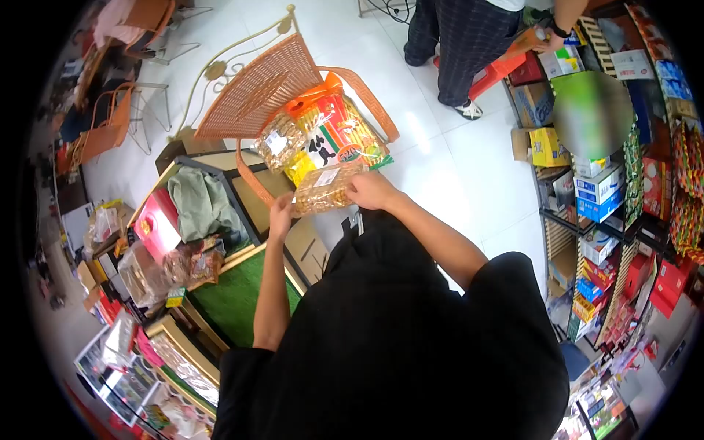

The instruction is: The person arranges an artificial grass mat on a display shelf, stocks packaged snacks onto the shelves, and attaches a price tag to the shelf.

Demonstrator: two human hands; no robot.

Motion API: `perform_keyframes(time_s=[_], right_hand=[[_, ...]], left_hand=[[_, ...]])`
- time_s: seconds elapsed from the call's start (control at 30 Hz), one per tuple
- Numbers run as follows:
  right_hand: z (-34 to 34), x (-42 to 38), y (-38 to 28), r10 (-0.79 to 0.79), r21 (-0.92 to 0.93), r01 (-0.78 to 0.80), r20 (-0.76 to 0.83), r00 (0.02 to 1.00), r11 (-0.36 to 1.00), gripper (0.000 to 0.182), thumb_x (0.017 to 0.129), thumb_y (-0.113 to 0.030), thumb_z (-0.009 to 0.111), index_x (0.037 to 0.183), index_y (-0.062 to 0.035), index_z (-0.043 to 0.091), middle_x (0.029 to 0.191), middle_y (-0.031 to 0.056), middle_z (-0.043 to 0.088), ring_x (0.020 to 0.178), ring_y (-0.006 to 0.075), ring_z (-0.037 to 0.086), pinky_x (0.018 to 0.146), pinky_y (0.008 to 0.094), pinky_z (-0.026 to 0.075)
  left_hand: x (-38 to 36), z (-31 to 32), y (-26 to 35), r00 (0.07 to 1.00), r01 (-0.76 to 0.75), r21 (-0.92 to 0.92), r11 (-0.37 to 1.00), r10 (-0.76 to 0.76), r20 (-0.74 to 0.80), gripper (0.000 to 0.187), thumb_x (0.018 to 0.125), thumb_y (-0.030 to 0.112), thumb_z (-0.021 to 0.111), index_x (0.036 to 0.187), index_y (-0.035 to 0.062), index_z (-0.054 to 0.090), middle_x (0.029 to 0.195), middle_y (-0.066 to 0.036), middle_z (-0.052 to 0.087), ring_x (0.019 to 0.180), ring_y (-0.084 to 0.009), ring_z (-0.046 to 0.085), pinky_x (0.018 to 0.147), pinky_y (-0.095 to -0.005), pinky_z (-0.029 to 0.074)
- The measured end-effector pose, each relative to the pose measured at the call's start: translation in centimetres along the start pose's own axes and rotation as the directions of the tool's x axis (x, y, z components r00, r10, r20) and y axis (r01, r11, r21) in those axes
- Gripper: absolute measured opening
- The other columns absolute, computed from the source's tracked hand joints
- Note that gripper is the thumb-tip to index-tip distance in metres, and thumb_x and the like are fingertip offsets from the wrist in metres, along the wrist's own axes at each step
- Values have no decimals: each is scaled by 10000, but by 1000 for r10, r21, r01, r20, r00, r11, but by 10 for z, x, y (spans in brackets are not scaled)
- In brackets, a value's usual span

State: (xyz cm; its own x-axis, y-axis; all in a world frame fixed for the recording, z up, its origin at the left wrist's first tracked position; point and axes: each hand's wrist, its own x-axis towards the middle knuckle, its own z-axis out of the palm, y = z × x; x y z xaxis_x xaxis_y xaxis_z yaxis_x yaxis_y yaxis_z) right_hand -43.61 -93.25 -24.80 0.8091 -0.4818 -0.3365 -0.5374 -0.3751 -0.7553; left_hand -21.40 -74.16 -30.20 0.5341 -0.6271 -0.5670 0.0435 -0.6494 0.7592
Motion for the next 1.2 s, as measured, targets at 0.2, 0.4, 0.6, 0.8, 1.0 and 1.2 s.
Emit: perform_keyframes(time_s=[0.2,0.4,0.6,0.8,1.0,1.2], right_hand=[[28,-80,-4,-98,-106,113,131,986,988,230,829,-257,533,818,-34,588,765,198,605,748,383,577,671,458,451],[47,-119,-40,-265,-98,342,453,851,934,249,806,-251,538,782,-17,621,738,208,600,727,382,573,674,451,447],[60,-128,-104,-429,2,620,723,541,785,245,789,-230,523,764,1,602,711,203,589,696,385,560,638,439,441],[63,-145,-129,-512,120,679,753,413,724,274,794,-258,575,784,14,549,643,202,566,629,375,559,561,417,431],[73,-185,-105,-426,39,688,810,403,724,425,782,-386,634,749,9,481,604,175,543,592,329,561,538,399,420],[118,-218,-75,-298,-54,686,874,384,726,449,811,-403,604,748,33,516,622,163,560,571,284,555,536,368,422]], left_hand=[[-151,29,-25,963,-35,-249,968,-34,-266,358,784,11,530,1141,-16,543,907,-84,633,797,-140,583,744,-261,451],[-295,73,-86,795,6,-404,915,-249,-553,319,797,71,576,1099,-32,595,924,-146,653,828,-161,610,760,-273,467],[-403,123,-71,486,-120,-512,850,-400,-777,323,817,123,593,1079,-66,590,926,-136,662,834,-136,608,762,-267,468],[-445,185,-15,116,-160,-534,830,-522,-845,307,810,132,593,1059,-46,609,918,-154,664,832,-143,616,759,-274,468],[-467,217,-26,88,-82,-596,799,-590,-803,260,803,142,591,990,-32,638,859,-162,672,796,-190,656,707,-283,496],[-500,211,-47,12,6,-619,785,-619,-785,225,780,144,603,937,-7,660,787,-187,658,740,-249,659,677,-308,497]])
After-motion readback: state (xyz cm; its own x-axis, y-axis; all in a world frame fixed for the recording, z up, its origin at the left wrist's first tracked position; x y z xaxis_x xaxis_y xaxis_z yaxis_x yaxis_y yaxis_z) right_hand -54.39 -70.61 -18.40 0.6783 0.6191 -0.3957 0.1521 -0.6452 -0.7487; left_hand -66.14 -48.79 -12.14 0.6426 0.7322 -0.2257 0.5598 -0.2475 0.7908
